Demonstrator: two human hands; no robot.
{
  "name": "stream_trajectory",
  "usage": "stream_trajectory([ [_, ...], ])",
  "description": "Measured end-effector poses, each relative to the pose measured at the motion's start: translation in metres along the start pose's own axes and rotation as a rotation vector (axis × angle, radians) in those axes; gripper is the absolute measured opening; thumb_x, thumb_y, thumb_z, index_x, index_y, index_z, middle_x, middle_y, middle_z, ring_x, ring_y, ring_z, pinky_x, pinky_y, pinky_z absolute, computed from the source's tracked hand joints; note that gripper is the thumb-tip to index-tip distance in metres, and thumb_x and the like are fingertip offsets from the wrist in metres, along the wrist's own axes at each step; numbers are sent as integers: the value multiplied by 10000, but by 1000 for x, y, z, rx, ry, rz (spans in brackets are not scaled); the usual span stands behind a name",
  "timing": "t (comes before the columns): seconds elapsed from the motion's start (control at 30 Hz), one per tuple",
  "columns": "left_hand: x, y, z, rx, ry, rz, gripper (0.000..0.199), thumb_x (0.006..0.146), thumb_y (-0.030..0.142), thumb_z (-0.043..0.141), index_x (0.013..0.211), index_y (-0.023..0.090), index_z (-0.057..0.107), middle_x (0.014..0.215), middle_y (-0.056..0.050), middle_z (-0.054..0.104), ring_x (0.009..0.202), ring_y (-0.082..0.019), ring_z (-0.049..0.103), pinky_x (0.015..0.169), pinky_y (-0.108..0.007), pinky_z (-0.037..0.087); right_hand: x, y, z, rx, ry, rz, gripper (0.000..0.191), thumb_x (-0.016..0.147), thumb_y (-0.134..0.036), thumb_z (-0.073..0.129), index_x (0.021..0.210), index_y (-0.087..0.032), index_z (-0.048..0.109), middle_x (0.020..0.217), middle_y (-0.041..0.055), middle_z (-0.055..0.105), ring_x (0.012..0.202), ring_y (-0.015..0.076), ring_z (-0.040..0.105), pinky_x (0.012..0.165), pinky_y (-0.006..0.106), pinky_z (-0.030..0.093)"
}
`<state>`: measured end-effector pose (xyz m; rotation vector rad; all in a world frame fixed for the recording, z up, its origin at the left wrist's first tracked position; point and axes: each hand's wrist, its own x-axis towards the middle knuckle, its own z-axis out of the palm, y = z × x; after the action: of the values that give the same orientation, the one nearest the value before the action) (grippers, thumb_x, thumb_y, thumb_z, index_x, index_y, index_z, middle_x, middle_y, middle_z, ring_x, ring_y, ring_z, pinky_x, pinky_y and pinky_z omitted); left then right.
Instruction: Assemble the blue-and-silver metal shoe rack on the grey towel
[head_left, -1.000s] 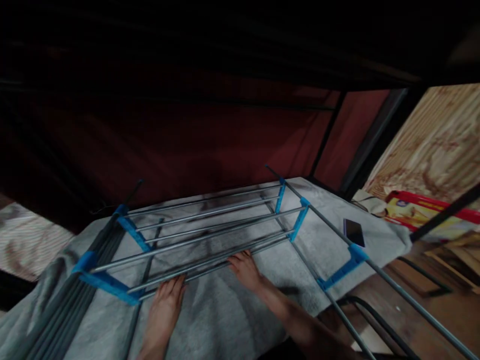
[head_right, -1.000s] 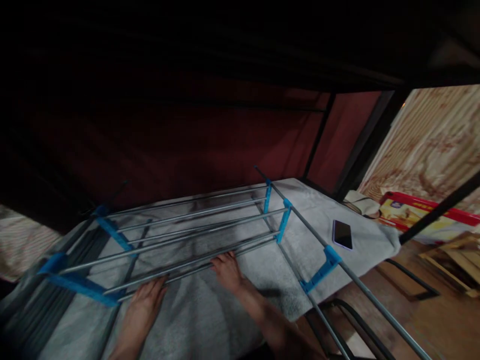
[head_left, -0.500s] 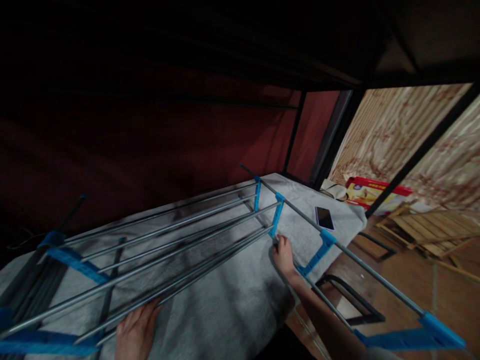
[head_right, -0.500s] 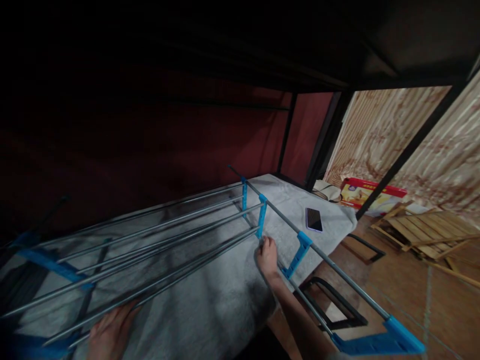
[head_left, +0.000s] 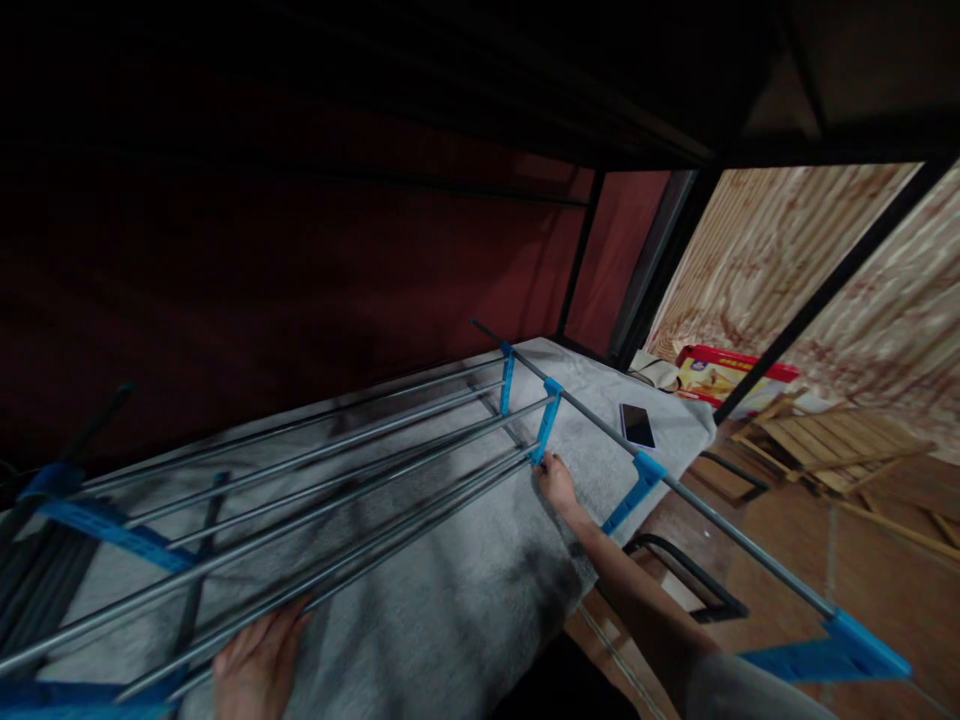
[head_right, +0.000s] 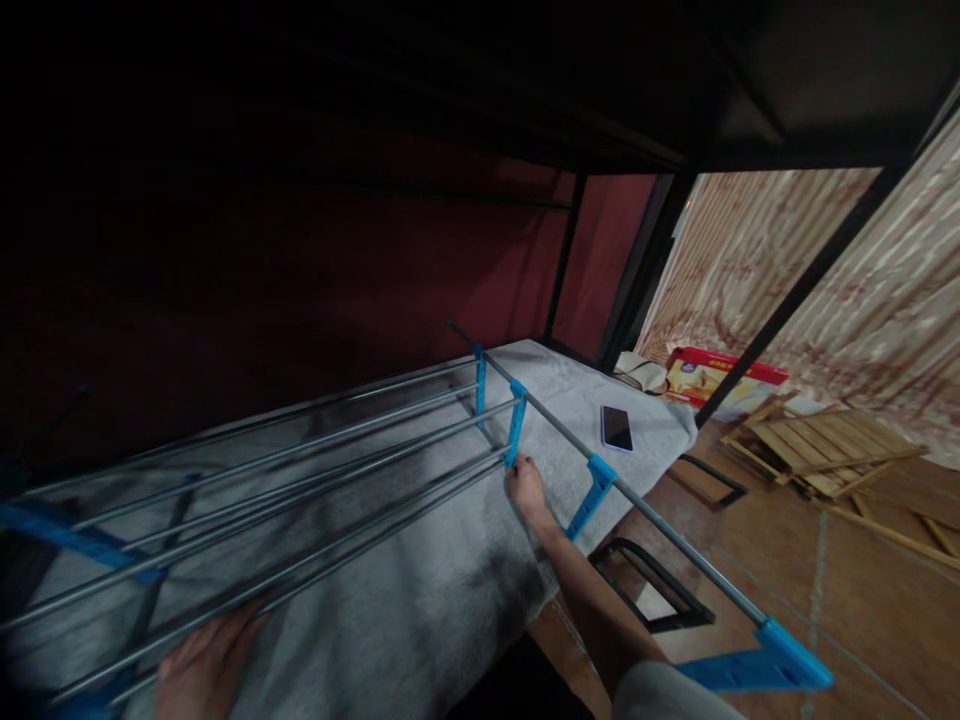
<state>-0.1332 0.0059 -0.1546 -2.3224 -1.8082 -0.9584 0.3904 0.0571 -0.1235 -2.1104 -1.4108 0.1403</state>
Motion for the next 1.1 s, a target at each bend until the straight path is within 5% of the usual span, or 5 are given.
stream_trajectory([
  [0.83,0,-1,-4,-13,11,8,413,901,488,401,946,267,747,964,-68,778,898,-308,702,820,-448,510,-12,-9,13,-39,69,41,179,914,-189,506,1011,-140,648,984,77,636,851,172,590,816,273,465],
  [1.1,-2,-3,-3,16,15,123,439,947,480,387,943,225,745,939,-76,772,864,-296,690,784,-424,498,-16,-12,19,-57,109,36,168,907,-199,486,983,-157,630,987,82,628,904,191,575,864,282,442],
])
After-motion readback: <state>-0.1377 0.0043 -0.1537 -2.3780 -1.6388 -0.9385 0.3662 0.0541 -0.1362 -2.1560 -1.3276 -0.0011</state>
